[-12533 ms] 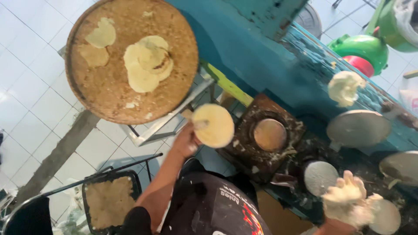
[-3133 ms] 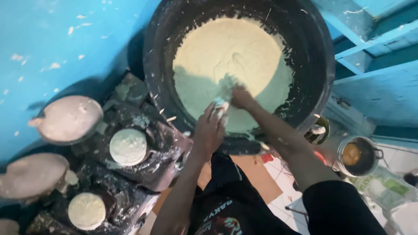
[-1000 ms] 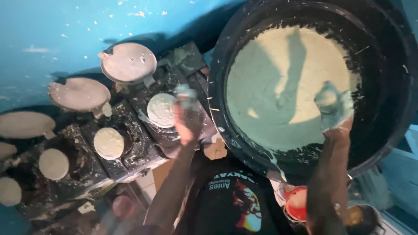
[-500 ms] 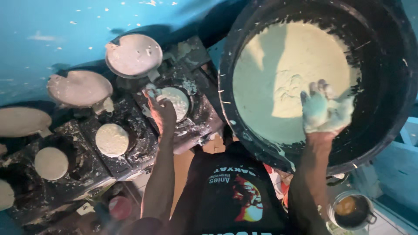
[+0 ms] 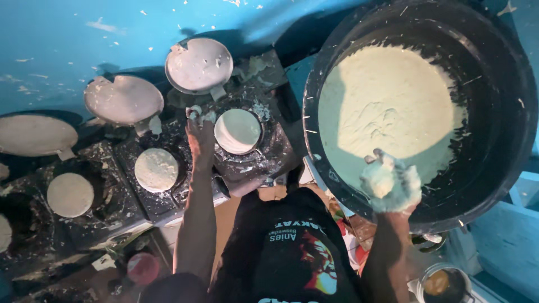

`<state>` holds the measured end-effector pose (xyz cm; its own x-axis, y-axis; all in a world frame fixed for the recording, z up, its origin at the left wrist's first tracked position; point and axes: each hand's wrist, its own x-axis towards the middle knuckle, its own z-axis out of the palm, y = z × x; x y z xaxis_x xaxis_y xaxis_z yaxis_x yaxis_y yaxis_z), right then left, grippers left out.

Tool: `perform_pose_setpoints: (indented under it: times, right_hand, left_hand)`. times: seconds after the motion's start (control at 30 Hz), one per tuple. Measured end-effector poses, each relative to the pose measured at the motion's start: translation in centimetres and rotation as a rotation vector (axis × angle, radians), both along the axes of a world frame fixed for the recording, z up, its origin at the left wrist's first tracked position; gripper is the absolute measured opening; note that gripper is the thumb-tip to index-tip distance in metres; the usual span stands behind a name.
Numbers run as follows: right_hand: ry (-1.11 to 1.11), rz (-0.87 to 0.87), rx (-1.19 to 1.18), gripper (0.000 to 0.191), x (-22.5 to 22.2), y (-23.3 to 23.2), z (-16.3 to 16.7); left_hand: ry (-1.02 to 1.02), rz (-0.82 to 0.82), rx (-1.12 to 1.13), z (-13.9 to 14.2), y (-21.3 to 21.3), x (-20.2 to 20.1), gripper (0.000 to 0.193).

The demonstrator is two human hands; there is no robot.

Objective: The person scoops batter from a large basin and spreads it by hand into a row of round griddle molds, wiping and pressing each mold. They lift cooked rice cakes off the molds and stack them on a round bamboo tray, repeating the cycle across the molds.

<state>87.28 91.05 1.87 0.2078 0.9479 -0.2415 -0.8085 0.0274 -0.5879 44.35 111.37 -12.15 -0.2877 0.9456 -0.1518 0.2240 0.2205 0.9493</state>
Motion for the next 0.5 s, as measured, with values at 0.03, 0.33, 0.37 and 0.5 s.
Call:
perform_pose_setpoints:
  times: [0.03,0.33,0.37,0.5]
  right_hand:
    - [-0.223,-0.039,-0.079,0.058,-0.1,-0.7,0.6]
    - [-0.078,-0.116,0.146,0.045,2.1,-1.4,0.8]
    - [0.000,-0.120,0.135,0.047,2.1,-1.1,0.6]
    - [-0.049,-0.121,-0.001,0.052,0.9,-1.4,0.9]
  left_hand:
    - [0.031,0.020,0.009,0.1,0.2,0.4,0.087]
    - [0.402,0.042,0.049,-0.1,-1.9,3.3,0.094]
    - [0.413,0.052,0.075,-0.1,-1.9,3.5,0.092]
    - [0.243,0.099,0.009,0.4,-0.8,4.9,0.093]
